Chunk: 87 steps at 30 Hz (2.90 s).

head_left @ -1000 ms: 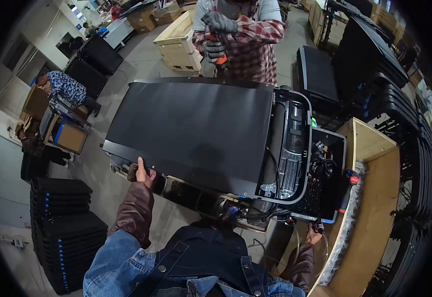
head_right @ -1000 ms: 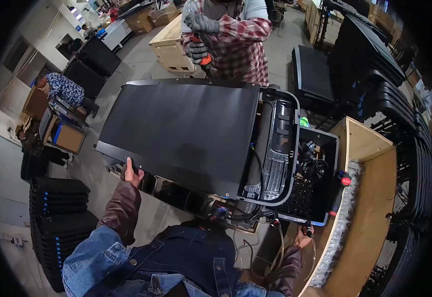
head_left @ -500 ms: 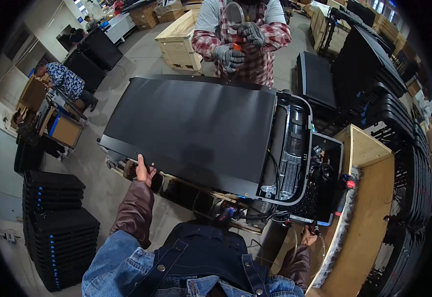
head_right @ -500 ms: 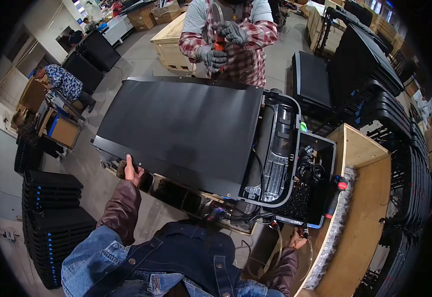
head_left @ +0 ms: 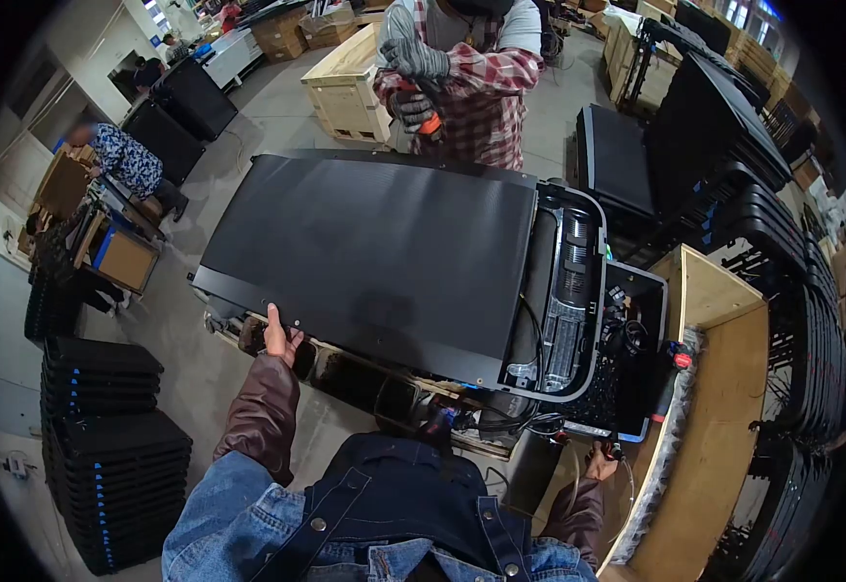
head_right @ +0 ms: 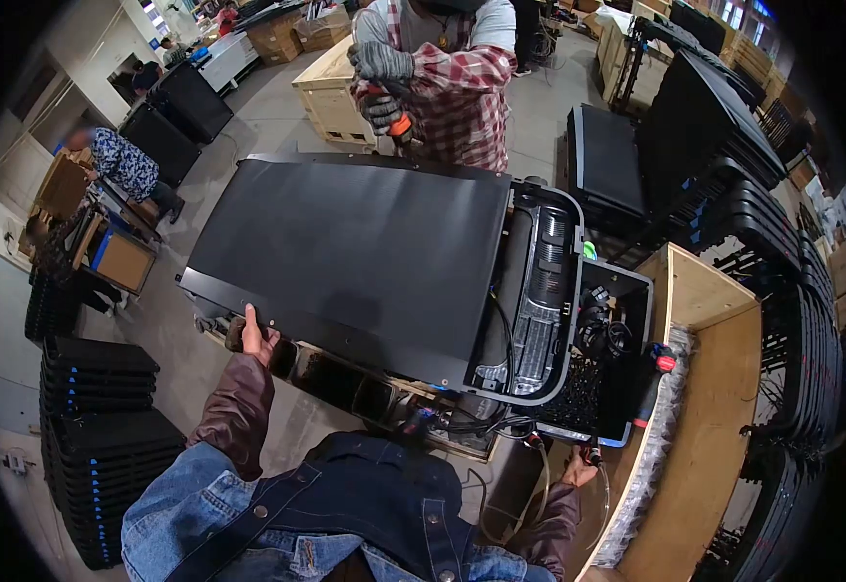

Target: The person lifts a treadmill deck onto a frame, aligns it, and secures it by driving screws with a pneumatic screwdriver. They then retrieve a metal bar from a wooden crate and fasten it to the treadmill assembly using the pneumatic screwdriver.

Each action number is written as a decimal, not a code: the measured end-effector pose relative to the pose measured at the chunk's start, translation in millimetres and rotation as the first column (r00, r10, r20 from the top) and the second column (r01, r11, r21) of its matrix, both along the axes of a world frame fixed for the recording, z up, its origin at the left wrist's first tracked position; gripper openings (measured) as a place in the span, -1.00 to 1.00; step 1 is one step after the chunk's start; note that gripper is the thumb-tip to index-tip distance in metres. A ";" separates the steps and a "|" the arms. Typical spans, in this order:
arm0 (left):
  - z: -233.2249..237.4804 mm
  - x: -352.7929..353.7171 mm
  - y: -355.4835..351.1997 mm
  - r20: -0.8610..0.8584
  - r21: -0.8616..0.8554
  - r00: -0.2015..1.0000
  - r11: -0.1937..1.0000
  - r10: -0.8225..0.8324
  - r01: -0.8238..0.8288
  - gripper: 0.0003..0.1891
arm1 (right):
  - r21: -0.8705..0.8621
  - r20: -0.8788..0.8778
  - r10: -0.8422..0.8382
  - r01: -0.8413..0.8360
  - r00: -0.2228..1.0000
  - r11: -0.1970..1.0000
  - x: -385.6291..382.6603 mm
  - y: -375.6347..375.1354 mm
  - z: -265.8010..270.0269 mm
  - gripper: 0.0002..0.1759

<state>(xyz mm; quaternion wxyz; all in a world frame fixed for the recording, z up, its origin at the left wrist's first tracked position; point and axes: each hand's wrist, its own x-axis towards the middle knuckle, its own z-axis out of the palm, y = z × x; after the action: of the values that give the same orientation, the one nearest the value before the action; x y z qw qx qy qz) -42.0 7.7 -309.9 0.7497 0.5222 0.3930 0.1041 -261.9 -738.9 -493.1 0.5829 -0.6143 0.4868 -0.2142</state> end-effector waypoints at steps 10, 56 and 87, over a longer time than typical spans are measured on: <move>11.2 1.8 -9.1 0.017 -0.002 0.999 1.000 0.031 -0.031 -0.50 | 0.053 0.052 0.075 -0.078 0.996 0.996 -0.2 2.2 14.1 -0.65; 0.5 -2.0 5.4 -0.008 -0.005 0.998 0.998 -0.066 0.066 -0.43 | 0.041 0.015 -0.021 0.021 1.000 0.999 6.8 16.1 15.7 -0.76; 2.7 -2.1 5.3 -0.017 0.008 0.999 0.999 -0.032 0.033 -0.45 | 0.140 -0.116 0.014 0.002 0.993 0.990 -7.2 -3.7 -3.4 -0.66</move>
<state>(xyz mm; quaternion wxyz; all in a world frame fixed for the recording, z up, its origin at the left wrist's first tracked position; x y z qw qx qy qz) -44.1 13.0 -307.3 0.7459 0.5323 0.3902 0.0892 -269.2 -742.6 -496.5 0.5957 -0.5849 0.5320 -0.1417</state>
